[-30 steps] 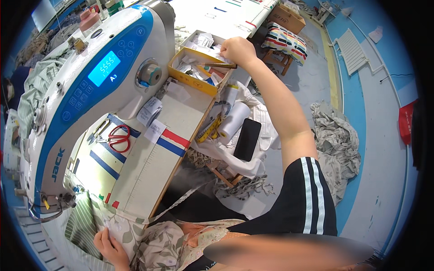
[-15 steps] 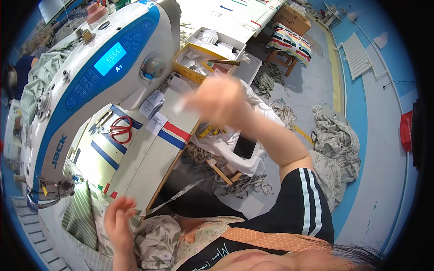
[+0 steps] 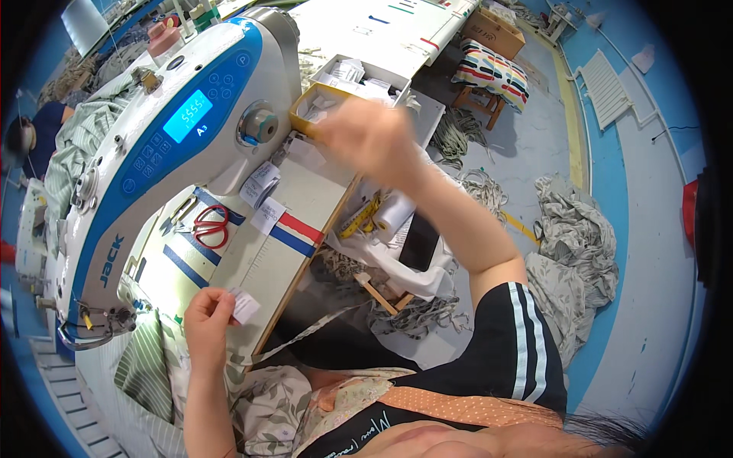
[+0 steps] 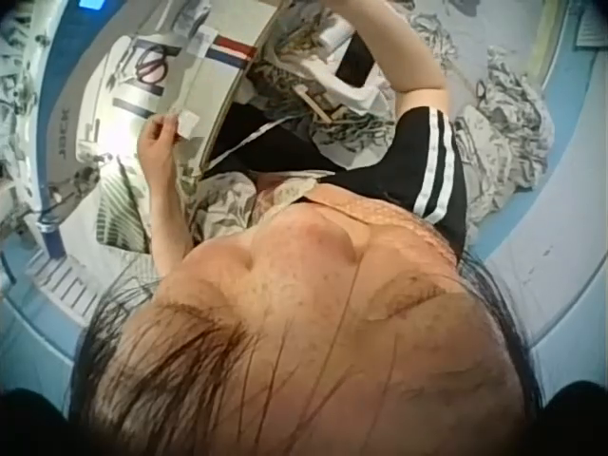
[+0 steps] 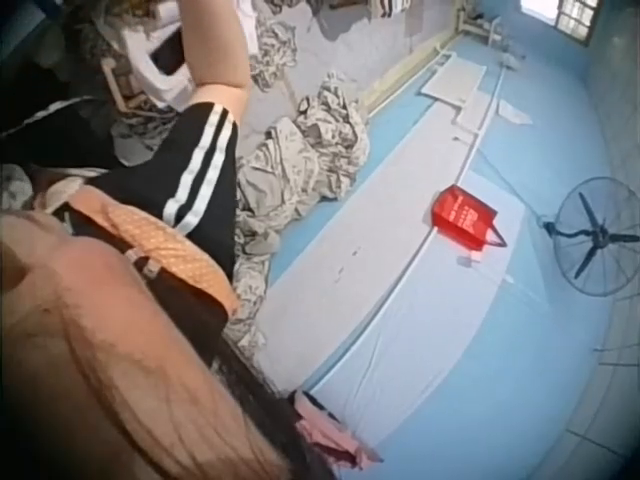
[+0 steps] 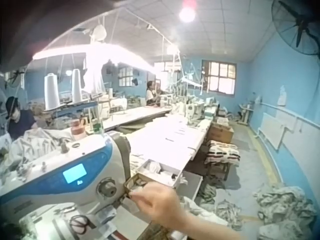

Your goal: Sewing pieces of patterned fabric together using an industrial sewing machine.

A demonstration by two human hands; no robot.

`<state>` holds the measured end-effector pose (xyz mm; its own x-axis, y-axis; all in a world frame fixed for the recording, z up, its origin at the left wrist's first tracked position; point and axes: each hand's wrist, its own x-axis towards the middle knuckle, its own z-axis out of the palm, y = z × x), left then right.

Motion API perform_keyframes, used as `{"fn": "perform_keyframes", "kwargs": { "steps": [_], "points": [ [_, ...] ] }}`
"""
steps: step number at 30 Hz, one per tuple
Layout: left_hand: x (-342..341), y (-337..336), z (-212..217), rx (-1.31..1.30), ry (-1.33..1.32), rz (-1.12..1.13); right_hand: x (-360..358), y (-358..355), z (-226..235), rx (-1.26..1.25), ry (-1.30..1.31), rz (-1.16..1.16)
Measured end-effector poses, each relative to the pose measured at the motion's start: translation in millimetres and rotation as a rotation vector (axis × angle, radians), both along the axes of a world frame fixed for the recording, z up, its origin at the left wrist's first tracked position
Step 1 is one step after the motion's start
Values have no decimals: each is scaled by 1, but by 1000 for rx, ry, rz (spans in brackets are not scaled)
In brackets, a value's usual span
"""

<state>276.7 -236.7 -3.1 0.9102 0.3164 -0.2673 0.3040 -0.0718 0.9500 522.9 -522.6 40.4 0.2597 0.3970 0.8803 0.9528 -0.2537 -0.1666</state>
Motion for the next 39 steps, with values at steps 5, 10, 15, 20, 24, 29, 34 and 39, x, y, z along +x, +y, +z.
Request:
{"fn": "perform_keyframes", "kwargs": {
  "steps": [5,10,15,20,24,29,34,39],
  "points": [
    [2,5,-6,170,-11,-45,108,-52,12,-165,287,-387],
    [11,-2,-31,826,-328,-140,146,-43,-16,-552,346,-359],
    [9,-8,-34,845,-377,-130,157,-32,-22,-748,445,-470],
    [10,-10,-31,845,-349,-130,155,-32,-18,-800,548,-531],
    [9,-10,-32,852,-341,-116,152,-29,-23,-799,525,-539],
    [12,-9,-35,857,-358,-119,159,-31,-30,-725,473,-474],
    [16,-7,-35,860,-358,-117,169,-30,-34,-724,446,-528],
    [11,-7,-33,863,-357,-108,166,-37,-31,-506,412,-491]
  ]
}}
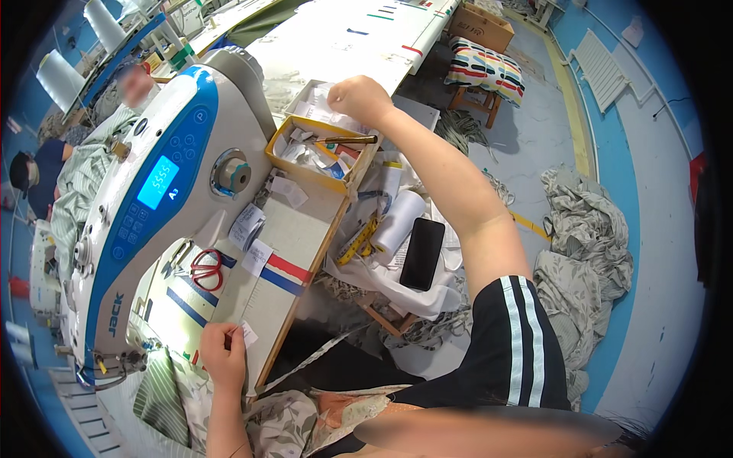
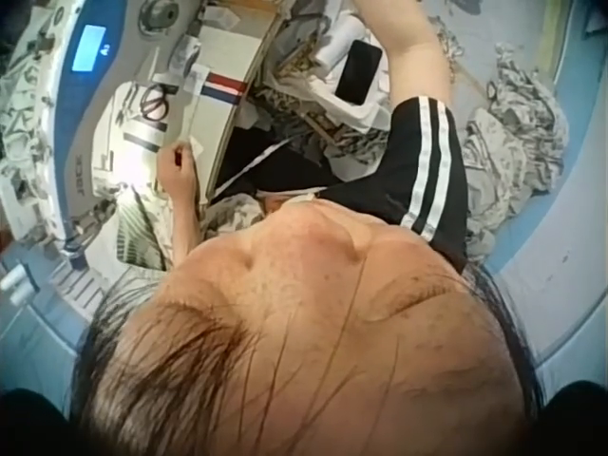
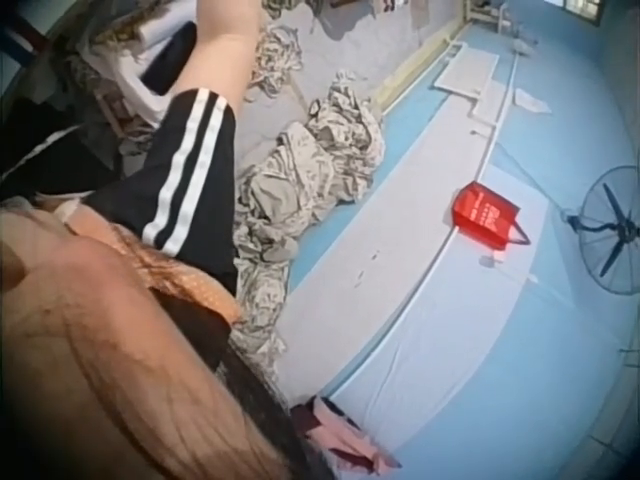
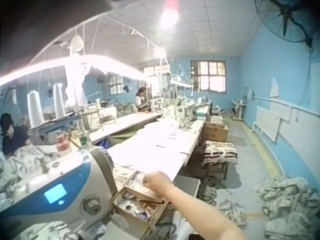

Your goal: Sewing pieces of patterned fabric together using an industrial sewing machine.

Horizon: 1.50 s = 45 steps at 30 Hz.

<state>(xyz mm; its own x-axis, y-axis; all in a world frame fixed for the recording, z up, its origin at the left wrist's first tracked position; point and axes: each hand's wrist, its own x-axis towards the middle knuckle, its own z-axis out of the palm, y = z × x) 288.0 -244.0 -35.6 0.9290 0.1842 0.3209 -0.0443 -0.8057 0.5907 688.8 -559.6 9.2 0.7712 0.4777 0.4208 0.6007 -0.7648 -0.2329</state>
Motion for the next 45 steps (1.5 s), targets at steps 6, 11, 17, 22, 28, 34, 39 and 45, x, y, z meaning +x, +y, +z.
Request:
{"fn": "perform_keyframes", "kwargs": {
  "steps": [6,11,17,22,28,34,39,45],
  "points": [
    [-7,-1,-3,-40,11,21,-43,-5,7,293,-423,140],
    [-10,2,-5,-6,-29,32,-120,19,34,314,-451,368],
    [1,-5,21,370,-167,79,-189,65,25,326,-273,637],
    [3,-19,38,-342,-76,52,-223,103,7,383,-78,758],
    [-1,-12,37,-292,-160,12,-241,114,-22,478,52,647],
    [-18,-4,31,1,-186,-115,-266,97,-66,480,-126,545],
    [-36,9,21,11,-117,-116,-261,77,-59,420,-49,623],
    [-49,15,21,-31,-51,-118,-256,66,-54,404,176,635]
  ]
}}
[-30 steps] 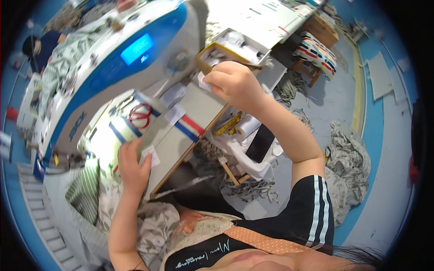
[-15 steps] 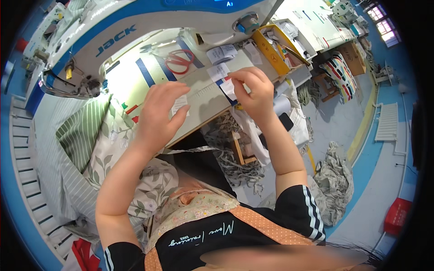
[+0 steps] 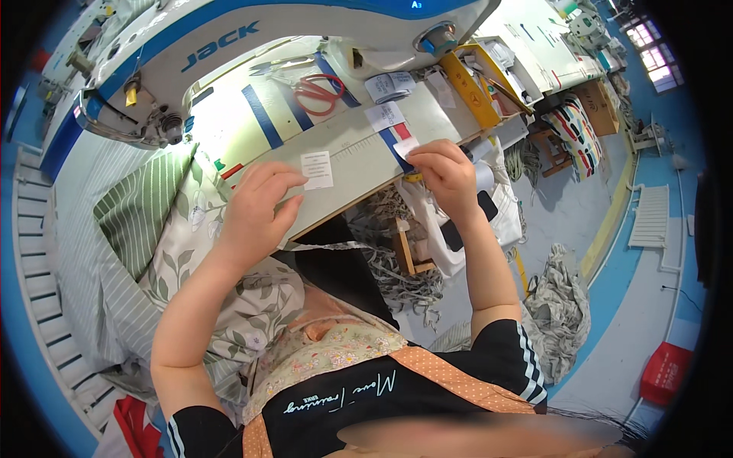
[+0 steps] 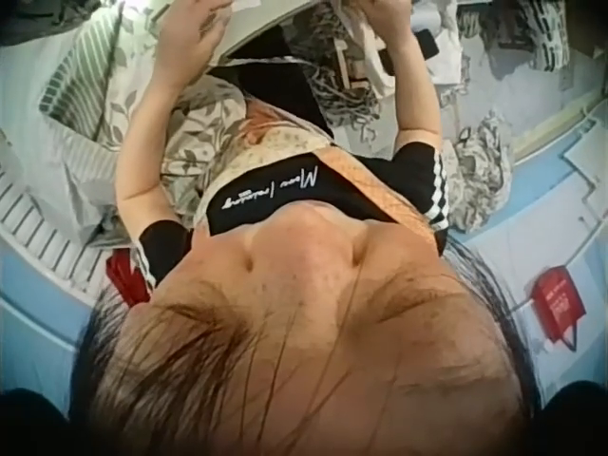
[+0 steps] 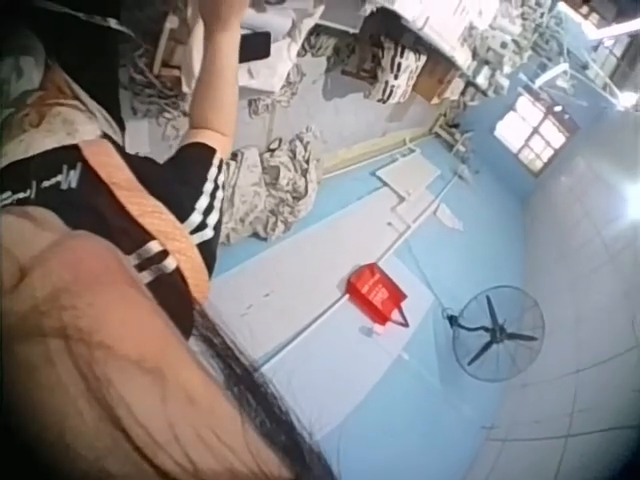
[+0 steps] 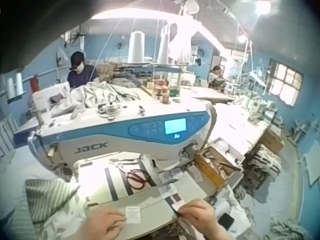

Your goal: Sewing pieces of patterned fabric together using an industrial sewing machine.

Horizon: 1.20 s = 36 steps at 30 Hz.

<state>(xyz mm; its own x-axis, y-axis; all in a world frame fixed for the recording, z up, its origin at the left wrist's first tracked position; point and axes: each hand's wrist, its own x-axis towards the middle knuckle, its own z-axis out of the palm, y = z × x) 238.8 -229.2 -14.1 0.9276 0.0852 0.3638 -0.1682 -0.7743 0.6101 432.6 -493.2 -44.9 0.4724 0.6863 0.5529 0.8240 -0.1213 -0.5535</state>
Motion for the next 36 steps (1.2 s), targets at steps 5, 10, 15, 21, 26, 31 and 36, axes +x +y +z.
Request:
{"fn": "perform_keyframes", "kwargs": {
  "steps": [5,10,15,21,26,31,36],
  "points": [
    [4,-13,22,-92,-103,-22,-28,31,36,150,703,-14],
    [10,-14,18,-26,-132,-38,-21,76,22,-41,479,-131],
    [4,0,12,186,-22,-90,18,43,24,115,-67,-371],
    [3,6,7,158,-27,-83,127,-10,72,-714,-142,-900],
    [7,1,10,114,-53,-80,158,0,75,-984,-151,-875],
    [-2,10,5,141,-26,-68,152,10,79,-1112,-152,-871],
    [3,9,7,106,-46,-48,142,9,95,-1031,-150,-865]
  ]
}}
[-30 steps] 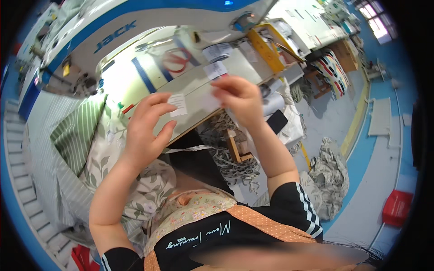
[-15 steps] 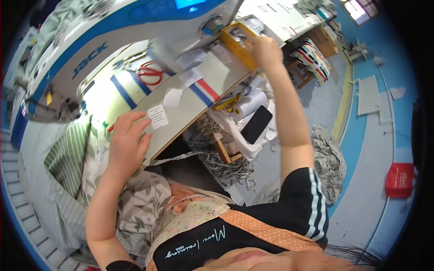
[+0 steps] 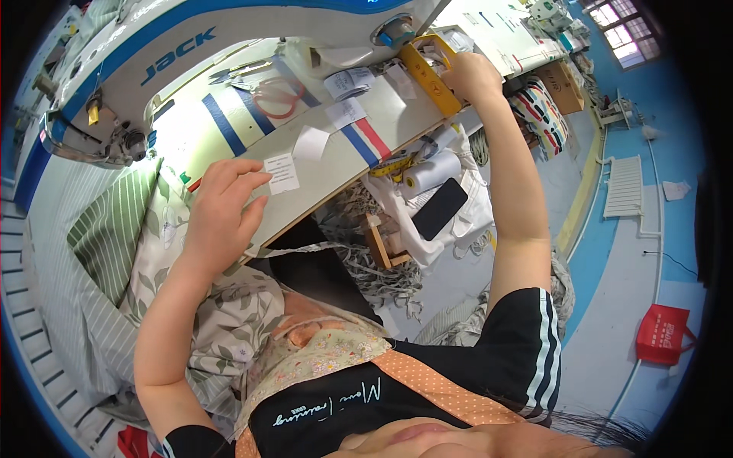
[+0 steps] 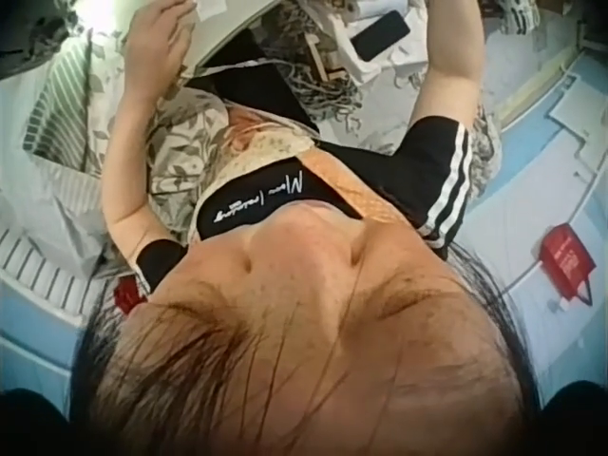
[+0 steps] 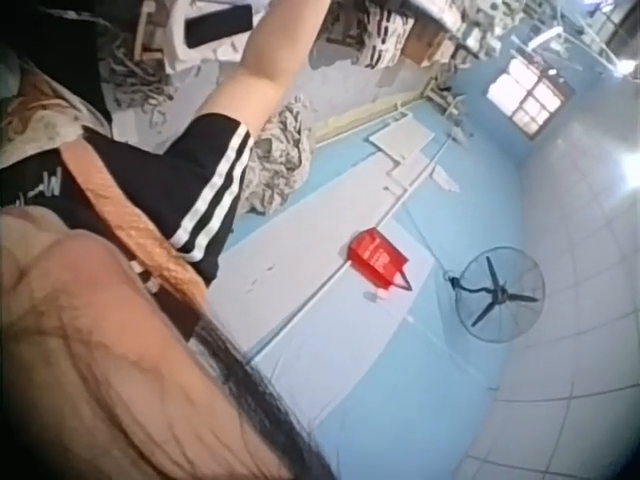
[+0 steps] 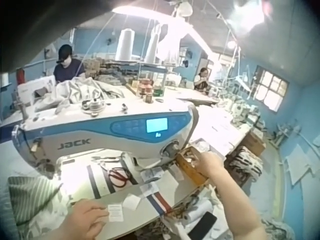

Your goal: Sewing pieces of patterned fabric together using an industrial sewing machine.

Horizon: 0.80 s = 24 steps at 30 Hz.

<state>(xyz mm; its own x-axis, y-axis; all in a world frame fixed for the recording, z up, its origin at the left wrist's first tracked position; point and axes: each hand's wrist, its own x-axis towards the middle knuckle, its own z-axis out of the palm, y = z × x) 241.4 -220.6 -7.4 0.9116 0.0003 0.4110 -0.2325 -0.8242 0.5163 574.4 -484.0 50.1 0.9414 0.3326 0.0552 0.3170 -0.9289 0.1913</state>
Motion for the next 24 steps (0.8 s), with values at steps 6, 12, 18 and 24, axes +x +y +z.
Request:
{"fn": "perform_keyframes", "kwargs": {
  "steps": [6,12,18,24],
  "points": [
    [9,-4,1,-35,1,-12,-8,-25,-9,406,-94,139],
    [33,-11,-2,56,-64,-78,-81,-6,-24,1544,297,453],
    [49,-13,-25,206,-30,-133,-144,37,-63,1515,759,472],
    [49,-13,-30,274,-49,-114,-152,57,-85,1609,794,315]
  ]
}}
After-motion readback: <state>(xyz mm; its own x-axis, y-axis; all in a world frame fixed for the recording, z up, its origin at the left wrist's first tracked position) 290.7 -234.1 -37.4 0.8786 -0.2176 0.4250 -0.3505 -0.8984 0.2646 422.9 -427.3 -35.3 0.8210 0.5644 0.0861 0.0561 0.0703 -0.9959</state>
